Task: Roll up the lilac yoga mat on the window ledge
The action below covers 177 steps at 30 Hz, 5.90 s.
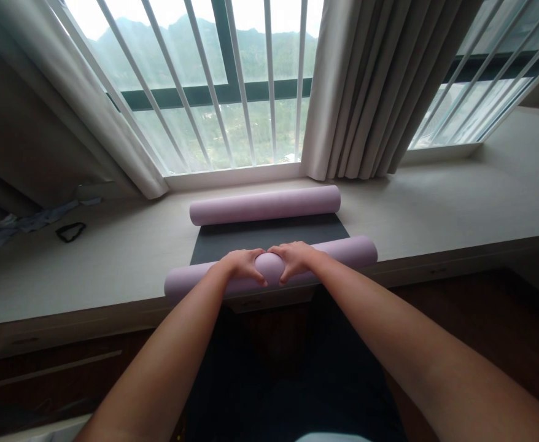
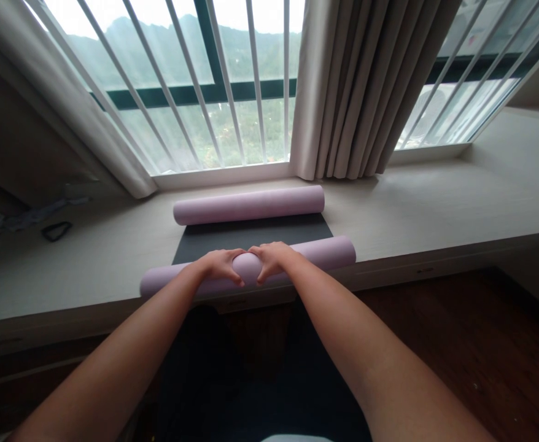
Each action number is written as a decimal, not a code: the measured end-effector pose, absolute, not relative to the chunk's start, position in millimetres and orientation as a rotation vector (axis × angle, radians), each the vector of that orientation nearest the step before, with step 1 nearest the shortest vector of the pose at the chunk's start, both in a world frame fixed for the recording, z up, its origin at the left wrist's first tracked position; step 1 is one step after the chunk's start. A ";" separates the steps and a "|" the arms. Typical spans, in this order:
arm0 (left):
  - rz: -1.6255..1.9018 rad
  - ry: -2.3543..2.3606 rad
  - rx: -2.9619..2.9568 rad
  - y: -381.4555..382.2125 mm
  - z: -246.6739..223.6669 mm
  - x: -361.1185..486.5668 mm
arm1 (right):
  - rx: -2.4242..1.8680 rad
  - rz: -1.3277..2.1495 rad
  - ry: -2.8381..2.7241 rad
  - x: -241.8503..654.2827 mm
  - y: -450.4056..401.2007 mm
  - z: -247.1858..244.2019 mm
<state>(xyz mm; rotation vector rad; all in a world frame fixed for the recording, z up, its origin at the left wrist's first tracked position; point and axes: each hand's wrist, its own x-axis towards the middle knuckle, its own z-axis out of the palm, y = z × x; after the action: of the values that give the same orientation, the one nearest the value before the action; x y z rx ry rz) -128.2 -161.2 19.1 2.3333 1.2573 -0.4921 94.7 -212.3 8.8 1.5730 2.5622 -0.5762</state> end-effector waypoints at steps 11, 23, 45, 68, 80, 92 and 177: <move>-0.346 1.261 2.543 -182.1 11.2 -133.5 | 1.596 -0.410 2.595 93.4 -222.8 0.8; -0.304 1.258 2.635 -197.5 11.1 -139.6 | 1.607 -0.418 2.590 94.8 -227.5 2.4; -0.335 1.248 2.554 -184.8 20.6 -136.8 | 1.544 -0.537 2.579 99.3 -215.9 4.8; -0.466 1.252 2.408 -159.7 22.5 -132.8 | 1.654 -0.371 2.584 110.7 -221.2 2.2; -0.375 1.267 2.547 -177.8 19.3 -134.7 | 1.702 -0.220 2.638 108.3 -234.1 -13.2; -0.426 1.256 2.463 -167.6 23.8 -132.9 | 1.671 -0.316 2.594 108.0 -226.3 0.0; -0.433 1.285 2.382 -171.0 28.6 -130.2 | 1.716 -0.377 2.555 107.4 -228.1 -1.7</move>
<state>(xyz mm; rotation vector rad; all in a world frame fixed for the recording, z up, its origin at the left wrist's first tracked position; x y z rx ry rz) -130.2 -171.0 28.6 2.3815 1.2847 -0.4335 107.4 -228.1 -1.7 1.7160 2.5554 -0.3766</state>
